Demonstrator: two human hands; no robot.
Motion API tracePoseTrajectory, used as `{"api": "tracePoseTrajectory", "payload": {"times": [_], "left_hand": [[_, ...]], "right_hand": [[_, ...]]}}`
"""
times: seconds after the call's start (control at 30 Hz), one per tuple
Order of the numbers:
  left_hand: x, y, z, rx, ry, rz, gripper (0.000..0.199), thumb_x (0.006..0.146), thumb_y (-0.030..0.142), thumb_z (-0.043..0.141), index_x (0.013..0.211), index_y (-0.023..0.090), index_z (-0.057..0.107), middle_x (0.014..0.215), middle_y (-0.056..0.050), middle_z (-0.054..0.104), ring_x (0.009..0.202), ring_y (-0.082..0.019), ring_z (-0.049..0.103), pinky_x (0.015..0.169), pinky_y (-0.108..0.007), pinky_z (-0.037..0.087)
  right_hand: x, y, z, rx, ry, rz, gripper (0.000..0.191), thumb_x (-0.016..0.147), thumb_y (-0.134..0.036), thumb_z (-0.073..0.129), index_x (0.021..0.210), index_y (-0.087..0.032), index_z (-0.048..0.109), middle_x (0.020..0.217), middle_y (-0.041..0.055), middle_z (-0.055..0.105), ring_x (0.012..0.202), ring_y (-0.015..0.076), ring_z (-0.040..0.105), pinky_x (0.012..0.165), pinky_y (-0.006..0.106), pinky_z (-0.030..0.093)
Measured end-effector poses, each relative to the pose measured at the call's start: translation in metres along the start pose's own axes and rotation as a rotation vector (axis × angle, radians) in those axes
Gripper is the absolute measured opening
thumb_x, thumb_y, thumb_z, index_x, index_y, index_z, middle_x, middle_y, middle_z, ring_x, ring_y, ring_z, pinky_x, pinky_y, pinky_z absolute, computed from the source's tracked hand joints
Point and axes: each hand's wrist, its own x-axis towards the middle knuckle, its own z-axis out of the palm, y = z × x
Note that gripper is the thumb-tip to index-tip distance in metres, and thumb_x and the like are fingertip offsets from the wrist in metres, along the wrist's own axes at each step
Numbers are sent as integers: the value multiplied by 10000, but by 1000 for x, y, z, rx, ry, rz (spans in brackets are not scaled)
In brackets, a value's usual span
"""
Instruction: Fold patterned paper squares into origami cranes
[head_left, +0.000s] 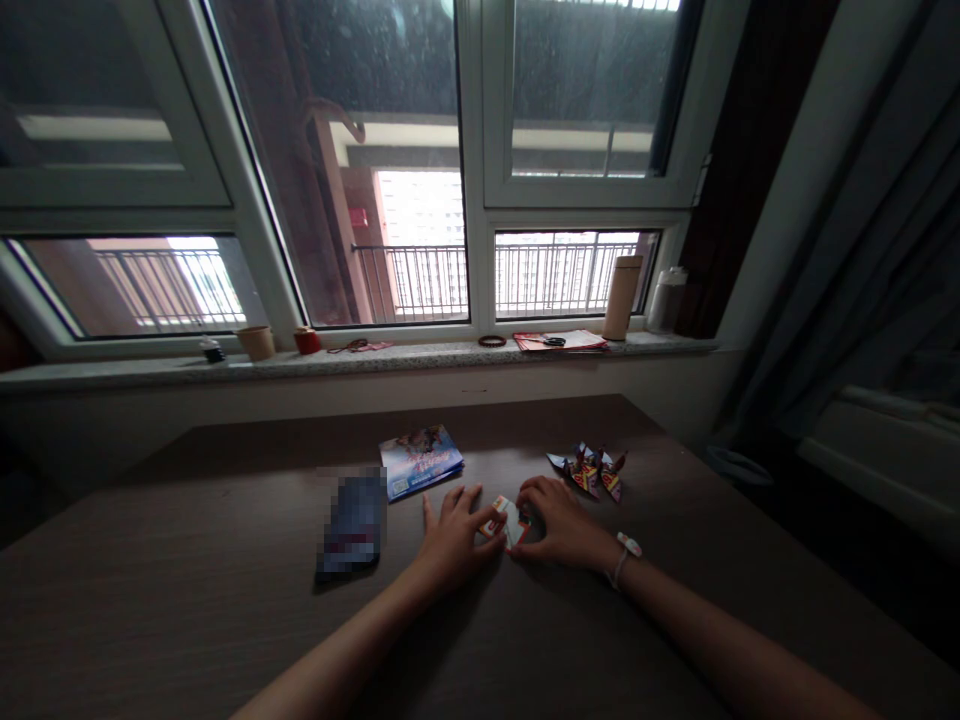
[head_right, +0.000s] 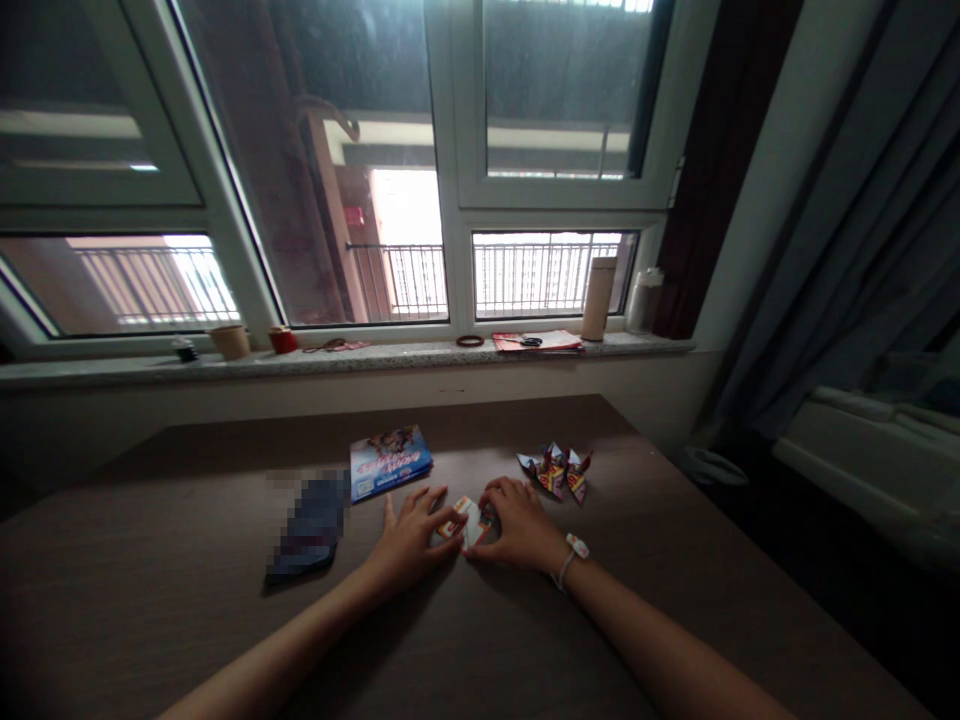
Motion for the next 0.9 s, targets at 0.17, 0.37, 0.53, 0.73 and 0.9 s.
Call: {"api": "tracePoseTrajectory", "payload": {"times": [0.17, 0.37, 0.53, 0.73, 0.9], "left_hand": [[0, 2, -1, -4, -7, -6, 304, 857, 479, 598, 1153, 430, 647, 1499, -32, 423, 1419, -346, 269, 1070, -740, 10], [0, 2, -1, -10, 0, 0, 303, 881, 497, 559, 1168, 439, 637, 1491, -32, 433, 1414, -346, 279, 1060, -753, 34], [0, 1, 0, -8, -8, 1, 316, 869, 496, 578, 1174, 438, 632, 1498, -37, 426, 1418, -337, 277, 1069, -740, 33], [0, 1, 0, -14, -5, 0, 304, 871, 503, 574, 1161, 437, 633, 1500, -38, 423, 1422, -327, 273, 1064, -744, 35], [0, 1, 1, -6, 13, 3, 291, 872, 497, 574, 1150, 434, 638, 1493, -36, 431, 1420, -327, 278, 1068, -740, 29]], "right_hand": [[0, 5, 2, 39, 9, 6, 586, 619, -563, 793, 1073, -242, 606, 1231, 67, 542, 1190, 271, 476, 1091, 439, 280], [6, 8, 5, 54, 78, 31, 161, 865, -385, 622, 953, -254, 656, 1116, 29, 603, 1111, 214, 521, 1026, 379, 335], [9, -2, 3, -18, 120, 51, 98, 881, -295, 589, 908, -250, 671, 1038, 18, 631, 1061, 212, 536, 984, 367, 355], [8, -3, 0, -31, 95, 45, 160, 788, -336, 698, 916, -247, 662, 1047, 19, 618, 1058, 225, 528, 966, 365, 368], [7, 3, 2, 24, 66, 47, 315, 706, -399, 762, 956, -251, 641, 1087, 24, 593, 1074, 231, 515, 981, 368, 372]]}}
